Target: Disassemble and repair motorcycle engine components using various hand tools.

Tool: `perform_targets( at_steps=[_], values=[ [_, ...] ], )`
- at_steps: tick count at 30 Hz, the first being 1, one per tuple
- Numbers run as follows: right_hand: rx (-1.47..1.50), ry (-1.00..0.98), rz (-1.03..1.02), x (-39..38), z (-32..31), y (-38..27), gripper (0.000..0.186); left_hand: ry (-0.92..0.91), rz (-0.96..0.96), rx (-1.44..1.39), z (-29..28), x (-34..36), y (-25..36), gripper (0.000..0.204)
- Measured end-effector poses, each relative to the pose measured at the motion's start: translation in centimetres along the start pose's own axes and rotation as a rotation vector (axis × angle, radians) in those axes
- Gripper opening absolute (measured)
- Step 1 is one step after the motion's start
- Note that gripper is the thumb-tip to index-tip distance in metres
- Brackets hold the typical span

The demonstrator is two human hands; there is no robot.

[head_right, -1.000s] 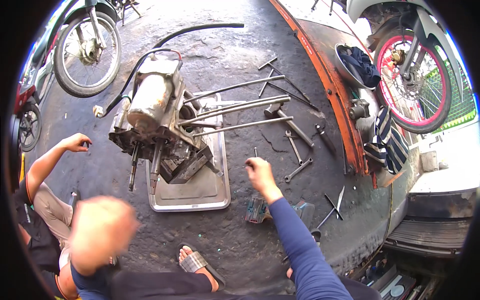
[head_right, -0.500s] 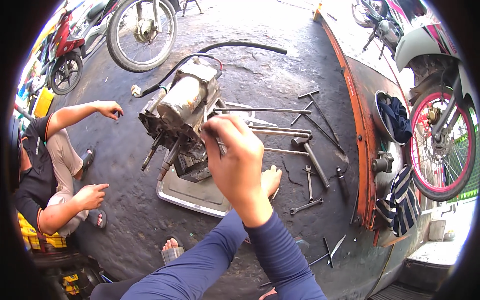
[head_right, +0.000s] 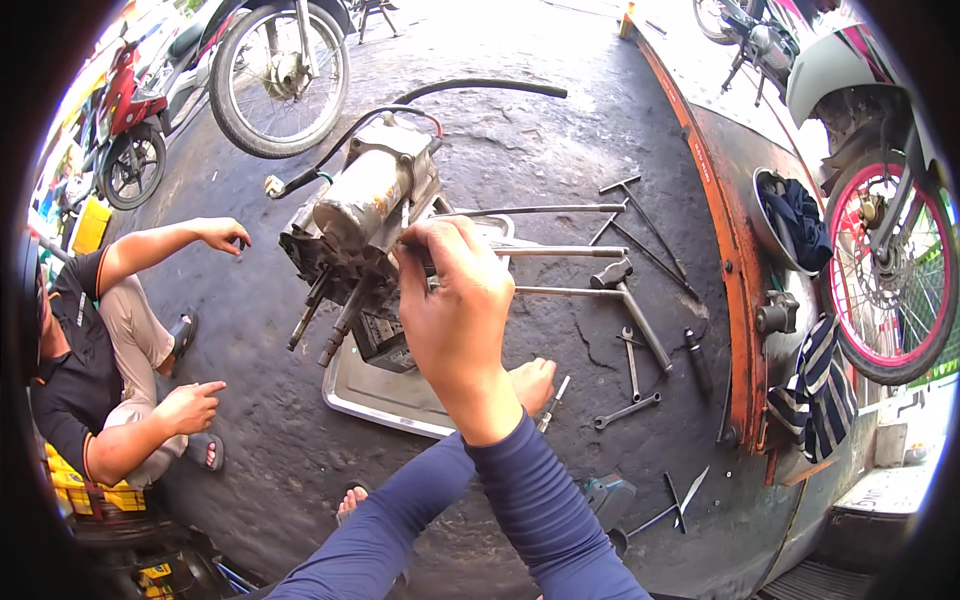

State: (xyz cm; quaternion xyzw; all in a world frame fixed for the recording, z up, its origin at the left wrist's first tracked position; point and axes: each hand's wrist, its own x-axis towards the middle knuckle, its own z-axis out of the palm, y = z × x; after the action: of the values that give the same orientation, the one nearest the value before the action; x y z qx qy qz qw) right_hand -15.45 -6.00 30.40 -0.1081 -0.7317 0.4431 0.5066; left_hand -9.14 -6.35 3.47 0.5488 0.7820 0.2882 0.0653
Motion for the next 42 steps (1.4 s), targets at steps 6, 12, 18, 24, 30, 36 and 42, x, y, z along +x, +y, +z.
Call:
perform_targets(
  at_steps=[6, 12, 18, 24, 30, 36, 42],
  values=[
    [0.032, -0.008, 0.061, 0.2, -0.2, -0.3, 0.016, -0.503, 0.164, -0.221, -13.9, -10.4, 2.3, 0.028],
    [-0.283, -0.106, 0.057, 1.5, 0.1, -1.3, 0.022, -0.347, 0.206, -0.089, -39.2, -8.8, 3.8, 0.024],
    [-0.718, -0.182, 0.018, 5.7, -0.3, -1.9, 0.049, 0.448, 0.103, -0.248, -46.4, -0.7, 2.6, 0.012],
    [-0.620, -0.452, 0.149, 7.2, -1.0, -1.0, 0.056, 0.373, 0.076, -0.202, -44.2, 4.1, -1.3, 0.011],
    [-0.629, -0.511, 0.206, 7.0, -1.0, -0.8, 0.045, 0.365, 0.126, -0.172, -43.9, 4.9, -2.1, 0.011],
    [-0.641, -0.476, 0.152, 6.8, -0.9, -0.4, 0.040, 0.342, 0.343, 0.095, -45.1, 5.6, -2.7, 0.015],
    [-0.410, -0.396, 0.089, 8.1, -2.1, -1.3, 0.023, 0.293, 0.270, 0.069, -45.4, 6.9, -3.5, 0.021]
  ],
)
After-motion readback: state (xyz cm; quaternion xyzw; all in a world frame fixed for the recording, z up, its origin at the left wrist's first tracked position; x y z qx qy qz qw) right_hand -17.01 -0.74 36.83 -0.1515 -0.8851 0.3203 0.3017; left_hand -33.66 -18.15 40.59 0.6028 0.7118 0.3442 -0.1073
